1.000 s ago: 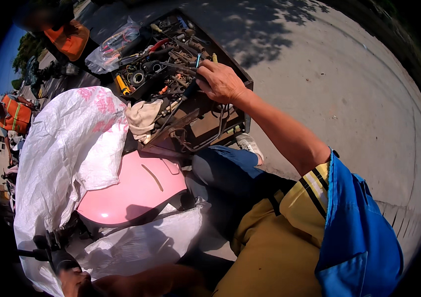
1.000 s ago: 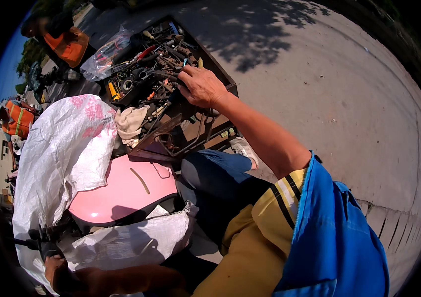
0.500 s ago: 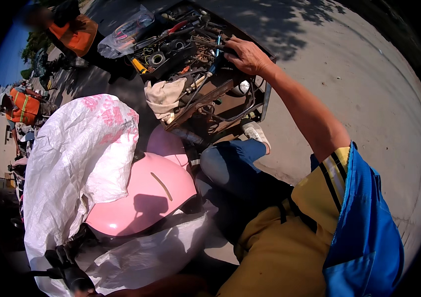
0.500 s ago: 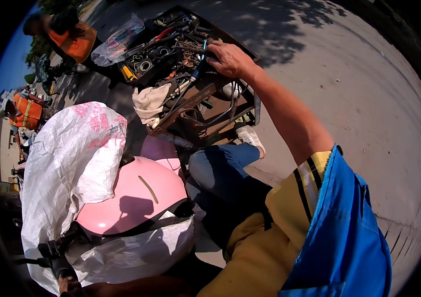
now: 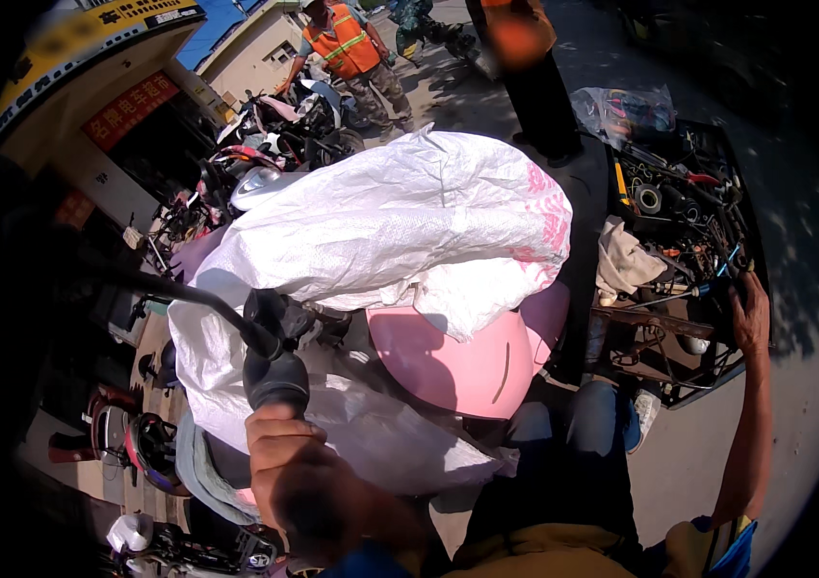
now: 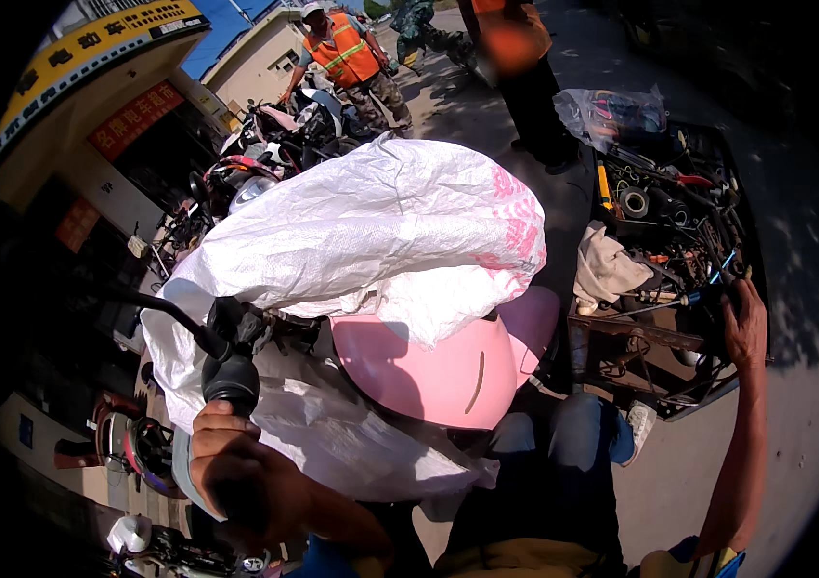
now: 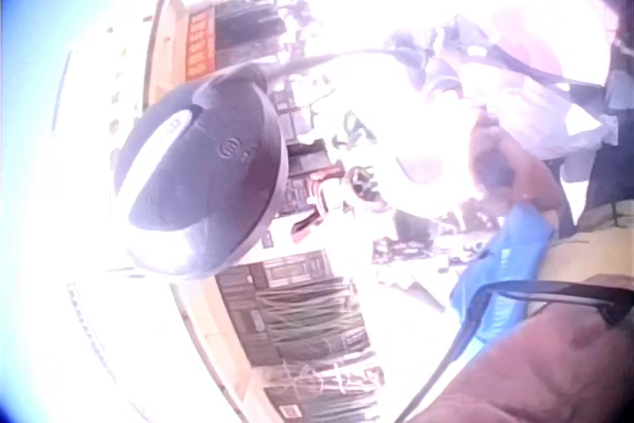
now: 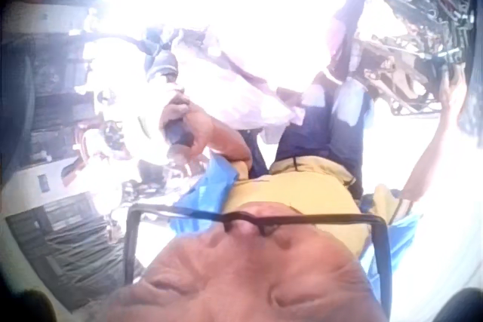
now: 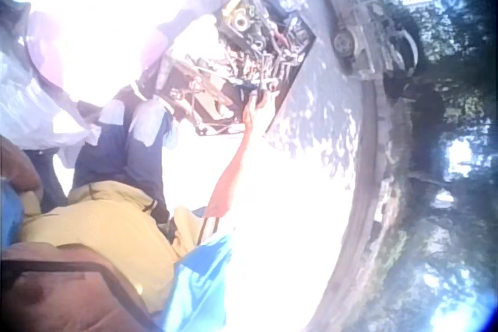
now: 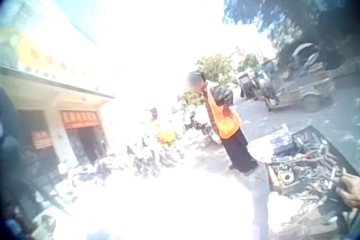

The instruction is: The person uses pliers to strip the insulation from a black wire attached to a scooter's handlebar. The person then uses a screwdriver to tighten a screw on the handlebar assembly. The work is performed outdoors on a street with other scooters and people in the background.

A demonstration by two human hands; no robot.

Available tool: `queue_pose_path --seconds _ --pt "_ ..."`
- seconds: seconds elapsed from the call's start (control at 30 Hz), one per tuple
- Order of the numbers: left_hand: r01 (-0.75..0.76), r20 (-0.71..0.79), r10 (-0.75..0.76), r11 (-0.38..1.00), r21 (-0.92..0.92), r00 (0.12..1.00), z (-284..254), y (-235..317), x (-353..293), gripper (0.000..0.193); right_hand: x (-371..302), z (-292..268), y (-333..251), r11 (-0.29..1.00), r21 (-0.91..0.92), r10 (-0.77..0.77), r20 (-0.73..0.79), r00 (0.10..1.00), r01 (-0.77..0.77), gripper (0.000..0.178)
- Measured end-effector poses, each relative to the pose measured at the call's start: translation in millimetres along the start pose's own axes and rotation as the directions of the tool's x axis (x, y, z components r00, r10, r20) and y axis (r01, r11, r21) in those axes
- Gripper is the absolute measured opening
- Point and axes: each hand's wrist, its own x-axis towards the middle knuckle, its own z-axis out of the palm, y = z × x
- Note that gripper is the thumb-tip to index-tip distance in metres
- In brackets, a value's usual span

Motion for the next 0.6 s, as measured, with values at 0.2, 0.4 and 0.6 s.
queue_pose_path --seconds 0.2,0.4,0.6 --pt "0.008 -0.079 -0.010 1.000 -0.020 0.997 10 4 2 0.059 1 23 -1 0.990 0.096 -0.090 -0.129 0.988 0.102 0.035" --pt "-0.032 -0.095 0.037 0.998 0.049 0.995 6 12 4 0.059 -1 17 -9 0.991 0.089 -0.090 -0.139 0.986 0.103 0.026" --pt "-0.069 -0.028 0.066 0.993 -0.095 0.997 4 -6 2 0.068 -8 7 -5 0.995 0.072 -0.060 -0.172 0.983 0.074 0.026"
